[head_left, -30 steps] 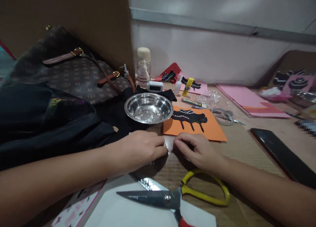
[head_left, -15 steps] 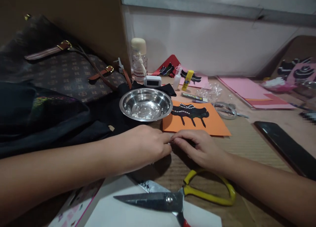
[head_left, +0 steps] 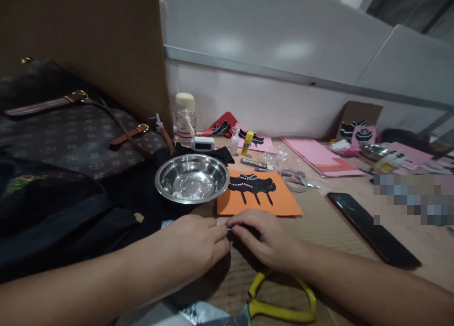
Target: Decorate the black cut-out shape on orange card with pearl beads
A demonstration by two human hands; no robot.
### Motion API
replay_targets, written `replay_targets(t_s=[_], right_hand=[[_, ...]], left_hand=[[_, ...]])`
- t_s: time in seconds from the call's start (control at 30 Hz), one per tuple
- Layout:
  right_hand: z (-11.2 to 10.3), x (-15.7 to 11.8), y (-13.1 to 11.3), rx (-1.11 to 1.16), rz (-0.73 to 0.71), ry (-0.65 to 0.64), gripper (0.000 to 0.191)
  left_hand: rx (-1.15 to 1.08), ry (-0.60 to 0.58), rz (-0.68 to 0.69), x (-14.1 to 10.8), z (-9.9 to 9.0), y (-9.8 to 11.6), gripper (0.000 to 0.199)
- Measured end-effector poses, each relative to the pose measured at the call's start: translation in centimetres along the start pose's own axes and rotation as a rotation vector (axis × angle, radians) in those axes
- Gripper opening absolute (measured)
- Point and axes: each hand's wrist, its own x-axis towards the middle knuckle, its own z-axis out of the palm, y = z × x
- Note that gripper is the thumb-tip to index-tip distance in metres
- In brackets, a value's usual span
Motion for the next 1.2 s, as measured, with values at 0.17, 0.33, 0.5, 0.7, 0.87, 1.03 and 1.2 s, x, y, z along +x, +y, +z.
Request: replay_targets(t_s=[0.17,0.33,0.5,0.7,0.87,1.03,1.2], right_hand=[[0.1,-0.1,0.0,-0.036,-0.030,-0.002,0.021],[0.0,-0.1,0.4,-0.086,-0.048,-0.029,0.020],[-0.4,-0.4,-0.2,-0.123,-0.065,-0.090,0.020],[-5.7,-1.7,0.2,-0.356,0.016,-0.108,0.022],[-13.5,-3.4,7.6,-0.714,0.472,0.156,0.033],[-15.9,-5.0,14.2,-0.785,0.638,0.060,0.026],[-14.4,-4.9,16.1,-0.778,0.664,-0.037,0.025]], left_hand=[[0.060,0.028,0.013,0.0,0.8,0.2,0.005],[0.011,0.042,-0.002,-0.1,0.5,-0.1,0.004],[-0.126,0.011,-0.195,-0.7,-1.1,-0.8,0.011],[-0.262,0.096,-0.351,-2.3,-0.6,-0.7,0.016],[-0.246,0.077,-0.324,-2.3,0.4,-0.1,0.016],[-0.216,0.118,-0.320,-1.8,0.7,0.0,0.019],[-0.184,0.114,-0.313,-1.8,1.0,0.2,0.019]])
